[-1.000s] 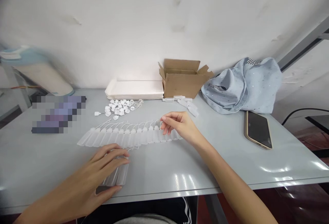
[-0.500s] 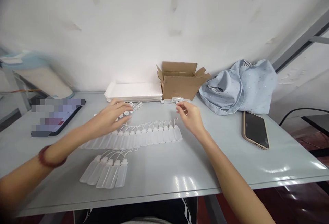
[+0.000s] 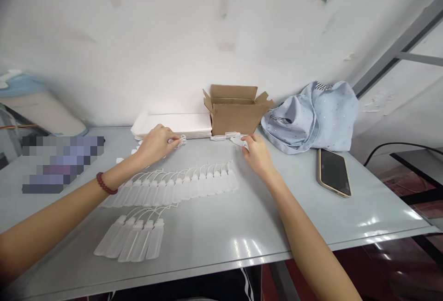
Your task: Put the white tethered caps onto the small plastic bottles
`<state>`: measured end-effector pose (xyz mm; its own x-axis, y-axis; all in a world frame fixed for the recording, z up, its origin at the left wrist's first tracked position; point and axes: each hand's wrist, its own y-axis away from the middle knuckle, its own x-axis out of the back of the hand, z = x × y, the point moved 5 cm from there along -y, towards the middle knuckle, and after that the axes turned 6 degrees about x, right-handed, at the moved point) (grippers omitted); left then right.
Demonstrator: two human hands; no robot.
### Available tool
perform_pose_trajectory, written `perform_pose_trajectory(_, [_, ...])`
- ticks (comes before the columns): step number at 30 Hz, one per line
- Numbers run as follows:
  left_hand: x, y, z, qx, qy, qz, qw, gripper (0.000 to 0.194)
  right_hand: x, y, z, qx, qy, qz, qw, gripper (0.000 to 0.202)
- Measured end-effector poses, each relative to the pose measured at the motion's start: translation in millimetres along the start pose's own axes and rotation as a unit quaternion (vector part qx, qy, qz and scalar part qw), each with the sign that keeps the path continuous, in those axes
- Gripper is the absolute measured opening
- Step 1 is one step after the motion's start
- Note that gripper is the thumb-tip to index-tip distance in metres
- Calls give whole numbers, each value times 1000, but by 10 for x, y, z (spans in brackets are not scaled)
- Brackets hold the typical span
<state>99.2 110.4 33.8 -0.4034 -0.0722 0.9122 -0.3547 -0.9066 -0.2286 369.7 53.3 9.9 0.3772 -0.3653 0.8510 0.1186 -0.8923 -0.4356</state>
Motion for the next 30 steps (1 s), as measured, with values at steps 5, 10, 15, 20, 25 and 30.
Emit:
perform_pose_trajectory(5, [83,76,-50,13,31,25,999,23,45,3,110,-52,43,-25,997,26])
perform_pose_trajectory(10, [208,274,-3,20,74,52,996,20,118,33,243,-100,80,-54,990,26])
perform_pose_trajectory(15, [321,599,-8,40,171,86,981,18,220,87,396,-147,104,-82,980,24])
perform_pose_trajectory(20, [312,827,-41,31,204,110,972,18,200,89,339,-153,92,-113,977,18])
perform_pose_trajectory(25, [303,913,69,21,223,92,970,15,128,92,185,-147,95,-130,976,14])
perform_pose_trajectory(30, [289,964,221,-8,238,61,969,13,63,90,77,-126,96,-137,978,10])
